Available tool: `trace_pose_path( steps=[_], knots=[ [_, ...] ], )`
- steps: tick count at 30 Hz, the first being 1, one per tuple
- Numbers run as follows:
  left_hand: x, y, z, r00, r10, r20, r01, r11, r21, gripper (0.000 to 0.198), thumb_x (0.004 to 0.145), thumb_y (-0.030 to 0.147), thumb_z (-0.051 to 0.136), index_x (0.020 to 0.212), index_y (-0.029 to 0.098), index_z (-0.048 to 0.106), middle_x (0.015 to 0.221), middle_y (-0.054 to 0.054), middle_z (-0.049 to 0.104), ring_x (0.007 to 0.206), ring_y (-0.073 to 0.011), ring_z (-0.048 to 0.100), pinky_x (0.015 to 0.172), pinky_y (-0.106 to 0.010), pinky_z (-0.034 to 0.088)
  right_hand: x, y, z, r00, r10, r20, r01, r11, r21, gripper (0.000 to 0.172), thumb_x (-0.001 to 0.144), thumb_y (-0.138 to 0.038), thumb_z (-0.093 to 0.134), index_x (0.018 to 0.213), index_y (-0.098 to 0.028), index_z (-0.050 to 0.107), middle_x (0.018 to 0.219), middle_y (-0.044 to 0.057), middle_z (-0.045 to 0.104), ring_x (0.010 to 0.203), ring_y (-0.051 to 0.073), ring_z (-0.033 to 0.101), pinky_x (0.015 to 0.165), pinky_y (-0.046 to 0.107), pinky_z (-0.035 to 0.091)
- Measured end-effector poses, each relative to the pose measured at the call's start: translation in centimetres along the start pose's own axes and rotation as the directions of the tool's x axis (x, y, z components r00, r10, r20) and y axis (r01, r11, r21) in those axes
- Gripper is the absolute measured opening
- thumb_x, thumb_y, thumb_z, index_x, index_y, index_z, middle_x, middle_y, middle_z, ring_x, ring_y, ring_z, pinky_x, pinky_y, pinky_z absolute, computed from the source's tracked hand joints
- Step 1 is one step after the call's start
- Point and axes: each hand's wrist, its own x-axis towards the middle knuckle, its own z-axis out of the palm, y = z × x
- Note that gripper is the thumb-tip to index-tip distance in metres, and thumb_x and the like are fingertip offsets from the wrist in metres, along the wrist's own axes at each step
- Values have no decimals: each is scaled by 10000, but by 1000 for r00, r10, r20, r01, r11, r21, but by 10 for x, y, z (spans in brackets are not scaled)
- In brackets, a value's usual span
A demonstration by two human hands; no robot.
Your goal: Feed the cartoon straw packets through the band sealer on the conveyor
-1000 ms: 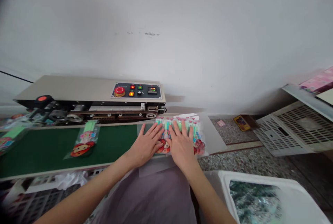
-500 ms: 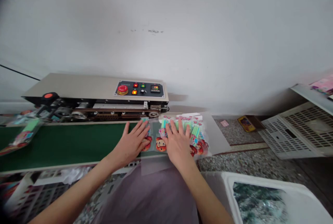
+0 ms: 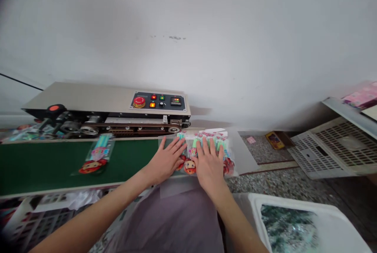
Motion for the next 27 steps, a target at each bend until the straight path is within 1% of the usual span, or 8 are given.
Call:
trace_pose_path(
  steps=[4, 10, 13, 15, 17, 19, 22, 27],
  knots=[
    [-11, 0, 0, 995, -100, -18, 101, 994, 31, 560, 1075, 435, 213, 1539, 165, 375, 1636, -102, 329, 1533, -288, 248, 1206, -701, 137, 4, -12, 9, 999, -35, 5, 35, 997, 64, 489, 1035, -390, 438, 1488, -215, 490, 1596, 70, 407, 1486, 382, 293, 1176, 666, 185],
    [-20, -5, -24, 954, -298, -21, 299, 951, 73, 523, 1062, 394, 308, 1483, 129, 469, 1601, -147, 387, 1502, -343, 314, 1200, -713, 130, 13, -23, 0, 999, -50, -14, 52, 992, 113, 511, 1031, -407, 446, 1509, -229, 461, 1585, 88, 427, 1490, 374, 291, 1187, 658, 170],
    [-10, 2, -27, 986, -167, -13, 168, 986, 18, 506, 1073, 359, 269, 1499, 150, 444, 1607, -118, 387, 1511, -291, 307, 1227, -653, 144, 7, -9, -7, 999, 0, -49, 3, 998, 55, 493, 1039, -372, 427, 1500, -203, 472, 1598, 97, 406, 1503, 365, 267, 1189, 652, 171],
    [-1, 7, -20, 1000, -28, 2, 28, 999, -23, 518, 1074, 393, 263, 1519, 174, 413, 1625, -100, 357, 1523, -273, 279, 1230, -629, 165, 1, 2, -7, 997, 65, -50, -65, 998, 2, 504, 1032, -370, 442, 1493, -171, 478, 1600, 120, 397, 1495, 386, 273, 1174, 657, 201],
    [6, 10, -9, 1000, 20, 5, -20, 999, -31, 547, 1070, 445, 262, 1536, 186, 384, 1646, -97, 311, 1535, -281, 246, 1218, -651, 175, -2, 9, -3, 991, 129, -23, -130, 991, -34, 540, 1019, -393, 474, 1498, -145, 470, 1600, 149, 389, 1466, 416, 319, 1145, 658, 258],
    [7, 9, 0, 1000, -12, -2, 12, 1000, -19, 561, 1069, 461, 244, 1547, 193, 361, 1658, -94, 277, 1542, -288, 221, 1202, -682, 179, -3, 9, 0, 990, 140, 9, -139, 989, -42, 568, 1012, -405, 488, 1509, -133, 452, 1609, 156, 369, 1449, 422, 345, 1134, 638, 293],
    [-1, 3, 3, 997, -71, -12, 71, 997, 7, 546, 1070, 443, 241, 1550, 210, 358, 1661, -84, 269, 1546, -287, 209, 1198, -697, 169, 1, -2, 4, 997, 70, 19, -69, 998, -3, 569, 1017, -391, 478, 1518, -124, 438, 1617, 142, 359, 1462, 398, 331, 1163, 592, 281],
    [-19, -10, -12, 978, -207, -11, 208, 976, 68, 533, 1055, 435, 322, 1517, 191, 426, 1633, -101, 334, 1517, -323, 286, 1199, -702, 169, 16, -36, 3, 999, -33, 0, 33, 991, 130, 563, 1007, -406, 503, 1503, -143, 465, 1627, 115, 348, 1490, 365, 295, 1205, 545, 236]
  ],
)
